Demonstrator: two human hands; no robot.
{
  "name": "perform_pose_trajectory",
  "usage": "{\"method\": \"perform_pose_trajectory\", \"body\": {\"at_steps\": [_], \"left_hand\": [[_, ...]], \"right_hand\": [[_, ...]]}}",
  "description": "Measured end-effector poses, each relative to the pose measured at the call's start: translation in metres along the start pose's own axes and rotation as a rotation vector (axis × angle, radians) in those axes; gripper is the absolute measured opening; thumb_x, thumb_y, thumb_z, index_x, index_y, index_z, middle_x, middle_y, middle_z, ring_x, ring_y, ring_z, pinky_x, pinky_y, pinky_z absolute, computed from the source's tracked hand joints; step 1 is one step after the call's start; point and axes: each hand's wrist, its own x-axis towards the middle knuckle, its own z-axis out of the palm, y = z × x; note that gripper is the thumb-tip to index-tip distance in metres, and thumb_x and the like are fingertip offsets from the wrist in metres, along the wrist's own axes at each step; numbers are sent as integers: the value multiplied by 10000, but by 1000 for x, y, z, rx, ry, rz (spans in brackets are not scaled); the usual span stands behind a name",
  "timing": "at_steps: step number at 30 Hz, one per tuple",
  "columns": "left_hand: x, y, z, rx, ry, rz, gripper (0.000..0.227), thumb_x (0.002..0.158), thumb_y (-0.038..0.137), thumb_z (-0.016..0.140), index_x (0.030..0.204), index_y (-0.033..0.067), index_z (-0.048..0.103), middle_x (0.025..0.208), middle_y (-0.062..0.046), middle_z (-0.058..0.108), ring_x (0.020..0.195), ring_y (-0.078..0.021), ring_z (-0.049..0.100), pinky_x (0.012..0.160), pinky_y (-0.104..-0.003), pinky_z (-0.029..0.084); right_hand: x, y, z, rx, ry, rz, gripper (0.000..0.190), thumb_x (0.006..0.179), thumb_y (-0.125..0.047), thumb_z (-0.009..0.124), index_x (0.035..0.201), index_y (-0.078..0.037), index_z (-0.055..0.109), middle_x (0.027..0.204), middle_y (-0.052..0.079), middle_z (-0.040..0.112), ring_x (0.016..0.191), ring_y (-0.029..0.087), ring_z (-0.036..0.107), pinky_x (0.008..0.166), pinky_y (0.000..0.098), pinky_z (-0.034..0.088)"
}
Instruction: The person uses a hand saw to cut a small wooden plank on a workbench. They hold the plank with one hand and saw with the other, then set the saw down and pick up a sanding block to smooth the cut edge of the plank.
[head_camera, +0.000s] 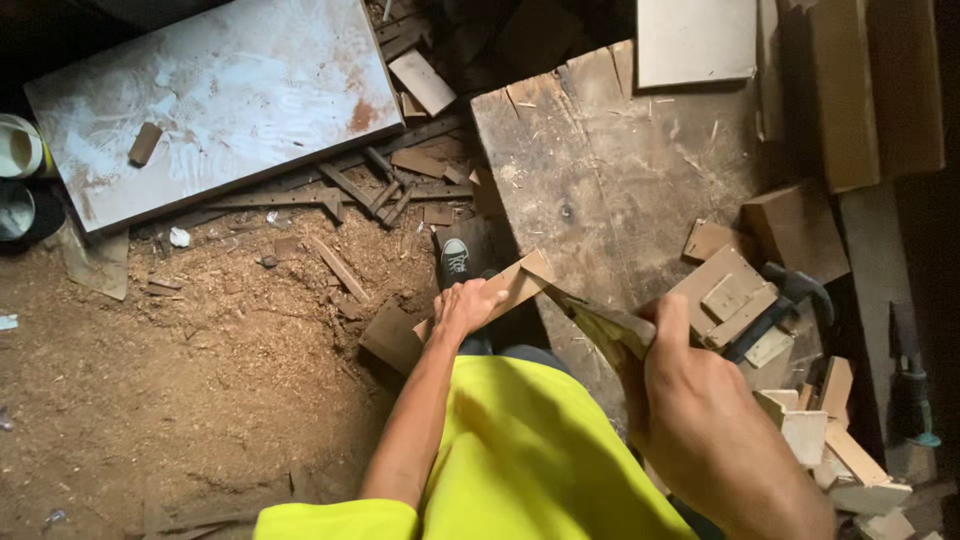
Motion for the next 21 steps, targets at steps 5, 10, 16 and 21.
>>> {"method": "perform_pose_trajectory", "body": {"at_steps": [5, 10, 16, 21], "left_hand": [[-13, 1, -6, 17, -63, -22, 584, 869, 674, 597, 1168, 196, 750, 1186, -209, 714, 1163, -435, 648, 996, -539, 500], [-11, 5, -16, 2, -81, -14, 612, 853, 710, 590, 1189, 219, 734, 1182, -219, 686, 1154, -439, 632, 986, -541, 493], [-3, -6, 6, -31, 68, 30, 568, 842, 658, 644, 1155, 194, 741, 1172, -225, 701, 1148, -466, 629, 972, -580, 477], [6, -7, 7, -10, 5, -8, 569, 865, 656, 654, 1132, 159, 730, 1197, -228, 699, 1153, -449, 640, 968, -582, 477]], "right_hand": [[25, -11, 52, 15, 40, -69, 372, 934, -85, 525, 1241, 11, 338, 852, 380, 662, 820, 586, 632, 737, 647, 484], [40, -25, 55, 45, 62, -195, 401, 917, -72, 548, 1254, 14, 349, 834, 375, 657, 803, 587, 626, 721, 649, 478], [10, -18, -20, -53, -55, -34, 412, 923, -69, 543, 1266, 17, 330, 814, 364, 652, 760, 575, 630, 681, 647, 485], [-5, -11, -23, -52, -27, 16, 422, 929, -67, 539, 1276, 20, 315, 797, 356, 647, 725, 566, 634, 648, 646, 491]]}}
